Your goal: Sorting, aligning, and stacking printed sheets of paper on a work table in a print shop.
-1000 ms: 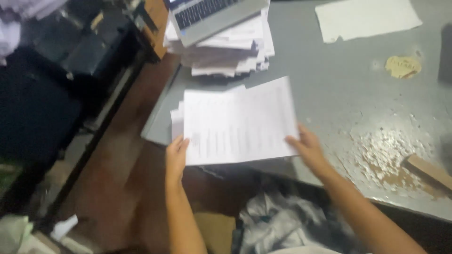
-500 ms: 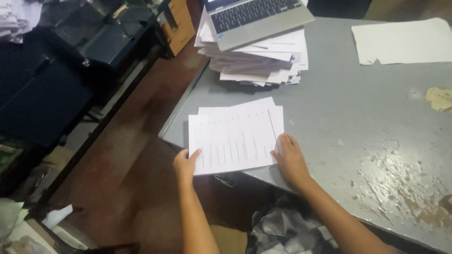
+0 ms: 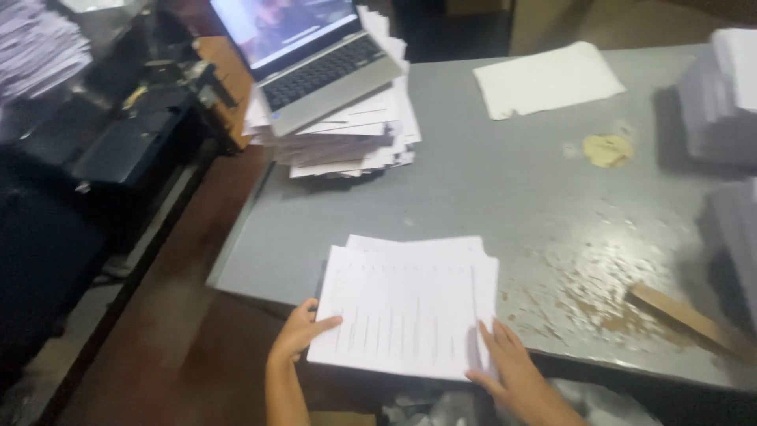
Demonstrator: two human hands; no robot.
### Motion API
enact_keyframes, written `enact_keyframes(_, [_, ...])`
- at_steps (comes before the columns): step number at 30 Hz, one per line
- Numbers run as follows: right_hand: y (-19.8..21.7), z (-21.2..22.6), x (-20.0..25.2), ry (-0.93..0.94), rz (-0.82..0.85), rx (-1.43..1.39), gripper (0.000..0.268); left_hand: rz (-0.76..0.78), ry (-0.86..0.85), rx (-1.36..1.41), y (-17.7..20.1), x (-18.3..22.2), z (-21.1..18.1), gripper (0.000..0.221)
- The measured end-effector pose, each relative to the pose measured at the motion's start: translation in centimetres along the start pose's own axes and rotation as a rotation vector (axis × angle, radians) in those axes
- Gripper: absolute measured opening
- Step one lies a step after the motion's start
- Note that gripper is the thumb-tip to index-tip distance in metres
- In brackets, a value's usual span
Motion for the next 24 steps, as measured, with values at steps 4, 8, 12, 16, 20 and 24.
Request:
enact_keyframes(4, [5.1,-5.4,12.9,-0.645,-0.365,-0.547,0.066,0.141,0.049,-0.165,-8.3,1.7,0.9,0.049])
enact_keyframes(8, [0.1,-13.1,25.3,-1.065,-0.864,-1.108,0.039,0.208,0.15,-0.315,-15.2,6.6,1.6,0.058])
enact_keyframes(12, [2.0,-14.4,25.6,-1.171,-0.645,-1.022,0.046,0.308,0.171,-0.155,-17.8,4.5,7.2,0.074])
enact_keyframes(16, [5.9,-11.9,20.7,-1.067,-0.37,-0.977,0.037,0.409,0.11,-0.195,-19.7,4.1,9.3,0.077])
enact_keyframes(20, [5.5,-13.4,19.8,-1.035,-0.242,-0.837,0.05,0.336,0.189,-0.027,-20.2,4.8,8.4,0.07])
enact_keyframes(24, [7.9,-11.1,18.4,-1.006,-0.259,-0.74,0.059,0.305,0.064,0.038,-20.9,5.6,6.9,0.061])
Point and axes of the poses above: each hand's wrist, its own x-axis away from the middle knuckle, its own y-axis out of the back of the hand, z = x × y, the point moved 9 cm from there along -x, towards the middle knuckle, and after that the axes turned 14 degrees about y, right-handed, at the moved point
